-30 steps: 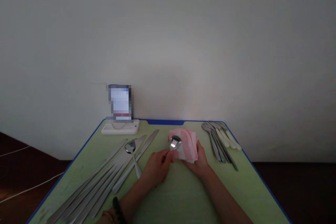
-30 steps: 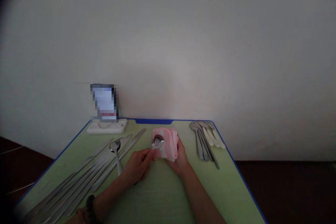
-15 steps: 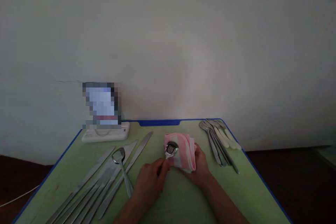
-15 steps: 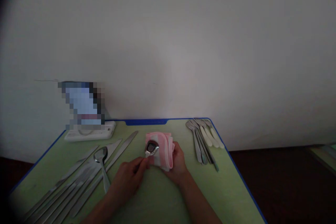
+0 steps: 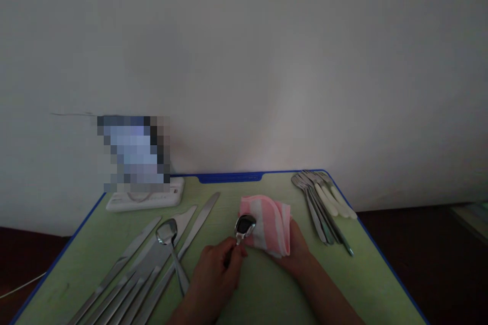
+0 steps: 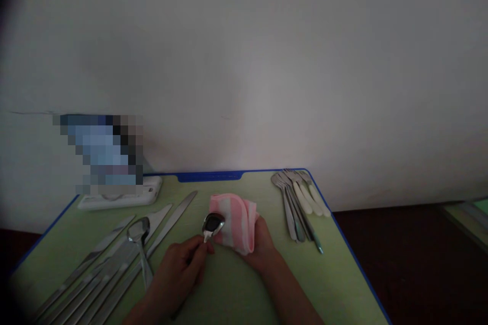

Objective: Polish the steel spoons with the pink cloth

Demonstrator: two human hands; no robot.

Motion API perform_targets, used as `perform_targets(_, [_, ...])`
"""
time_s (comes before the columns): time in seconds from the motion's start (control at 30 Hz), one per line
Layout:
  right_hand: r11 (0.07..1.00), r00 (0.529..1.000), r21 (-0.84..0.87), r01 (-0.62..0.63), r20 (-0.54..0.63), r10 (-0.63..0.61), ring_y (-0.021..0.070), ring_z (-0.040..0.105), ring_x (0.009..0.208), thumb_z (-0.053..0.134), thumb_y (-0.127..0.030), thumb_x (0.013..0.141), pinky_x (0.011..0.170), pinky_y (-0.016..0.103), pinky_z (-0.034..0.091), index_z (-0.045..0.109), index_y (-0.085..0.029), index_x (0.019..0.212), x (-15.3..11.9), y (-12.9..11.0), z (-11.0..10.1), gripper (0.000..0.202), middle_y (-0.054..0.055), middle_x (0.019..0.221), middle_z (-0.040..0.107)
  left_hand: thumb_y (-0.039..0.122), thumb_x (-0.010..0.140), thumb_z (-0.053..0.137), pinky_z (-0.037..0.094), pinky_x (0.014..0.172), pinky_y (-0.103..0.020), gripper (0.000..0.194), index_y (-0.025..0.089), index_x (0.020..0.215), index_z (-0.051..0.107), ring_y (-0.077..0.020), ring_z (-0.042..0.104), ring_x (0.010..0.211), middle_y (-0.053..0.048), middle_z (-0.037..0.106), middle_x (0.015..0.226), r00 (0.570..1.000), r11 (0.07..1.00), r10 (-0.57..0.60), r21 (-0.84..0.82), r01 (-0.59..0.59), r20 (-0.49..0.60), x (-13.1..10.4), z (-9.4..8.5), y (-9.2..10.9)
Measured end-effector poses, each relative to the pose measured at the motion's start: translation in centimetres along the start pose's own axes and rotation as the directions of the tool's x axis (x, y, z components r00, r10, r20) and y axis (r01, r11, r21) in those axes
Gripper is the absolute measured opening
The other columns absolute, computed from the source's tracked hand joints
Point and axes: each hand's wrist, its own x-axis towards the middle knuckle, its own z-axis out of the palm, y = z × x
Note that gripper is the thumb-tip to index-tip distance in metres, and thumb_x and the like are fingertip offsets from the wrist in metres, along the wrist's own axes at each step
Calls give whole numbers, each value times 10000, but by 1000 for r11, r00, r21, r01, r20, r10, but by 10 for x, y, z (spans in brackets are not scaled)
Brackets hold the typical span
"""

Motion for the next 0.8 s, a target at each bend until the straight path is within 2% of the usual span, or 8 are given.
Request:
perform_targets(0.1, [988, 988, 8, -152, 17, 152, 204, 648, 792, 536, -256, 715, 751, 347, 512, 651, -188, 746, -1, -1, 2, 137, 18, 670, 689, 399, 857, 316, 347, 477, -229, 353, 193, 800, 596, -133, 475, 396, 48, 485, 415, 999, 999, 39, 11, -40, 14, 0, -1, 0])
perform_targets(0.17, [978, 978, 14, -207, 39, 206, 210, 646, 800, 544, -280, 702, 761, 352, 509, 652, -183, 719, -3, -1, 4, 146, 28, 669, 690, 407, 877, 298, 367, 506, -232, 365, 190, 850, 591, -141, 504, 423, 47, 508, 425, 998, 998, 66, 13, -67, 19, -1, -1, 0])
perform_targets(0.37, [993, 994, -86, -86, 62, 92, 189, 642, 720, 585, -257, 724, 667, 315, 512, 671, -159, 829, -7, 1, 3, 167, 50, 744, 708, 400, 888, 302, 383, 545, -235, 361, 198, 864, 600, -152, 537, 455, 47, 515, 423, 993, 992, 121, 44, -121, 7, -1, -1, 0])
perform_targets(0.47, [992, 992, -101, -82, 86, 91, 177, 638, 667, 589, -282, 740, 626, 297, 507, 666, -156, 872, -6, 0, 5, 198, 51, 777, 710, 408, 885, 307, 374, 526, -233, 361, 206, 864, 605, -151, 517, 429, 56, 492, 402, 994, 992, 112, 57, -112, -3, -1, -1, -1])
perform_targets(0.57, [995, 994, -21, -94, 58, 95, 177, 649, 721, 567, -339, 758, 680, 296, 509, 664, -181, 829, -5, -3, 8, 198, 19, 741, 707, 420, 886, 302, 365, 508, -232, 374, 204, 880, 606, -146, 500, 410, 60, 487, 395, 994, 993, 107, 49, -107, 3, -2, -2, -1])
perform_targets(0.67, [996, 996, 34, -85, 36, 83, 192, 648, 829, 549, -444, 764, 772, 327, 495, 658, -192, 836, -7, -4, 10, 284, 13, 741, 707, 425, 886, 299, 369, 505, -230, 386, 194, 882, 609, -149, 511, 419, 55, 493, 393, 994, 993, 108, 41, -108, 4, -2, -1, 0])
perform_targets(0.73, [997, 994, 16, -82, 75, 80, 209, 644, 859, 573, -532, 723, 791, 348, 490, 656, -182, 843, -10, -3, 11, 380, 33, 761, 708, 431, 884, 303, 378, 513, -230, 392, 189, 871, 612, -151, 517, 422, 51, 496, 390, 994, 993, 110, 38, -110, -4, -1, -1, 0])
perform_targets(0.8, [997, 988, -34, -73, 137, 77, 222, 645, 845, 642, -546, 654, 780, 355, 494, 656, -164, 815, -14, 0, 10, 414, 56, 760, 707, 444, 883, 303, 381, 510, -230, 402, 187, 858, 611, -151, 517, 412, 51, 493, 381, 994, 994, 107, 33, -107, -6, -1, -1, 1])
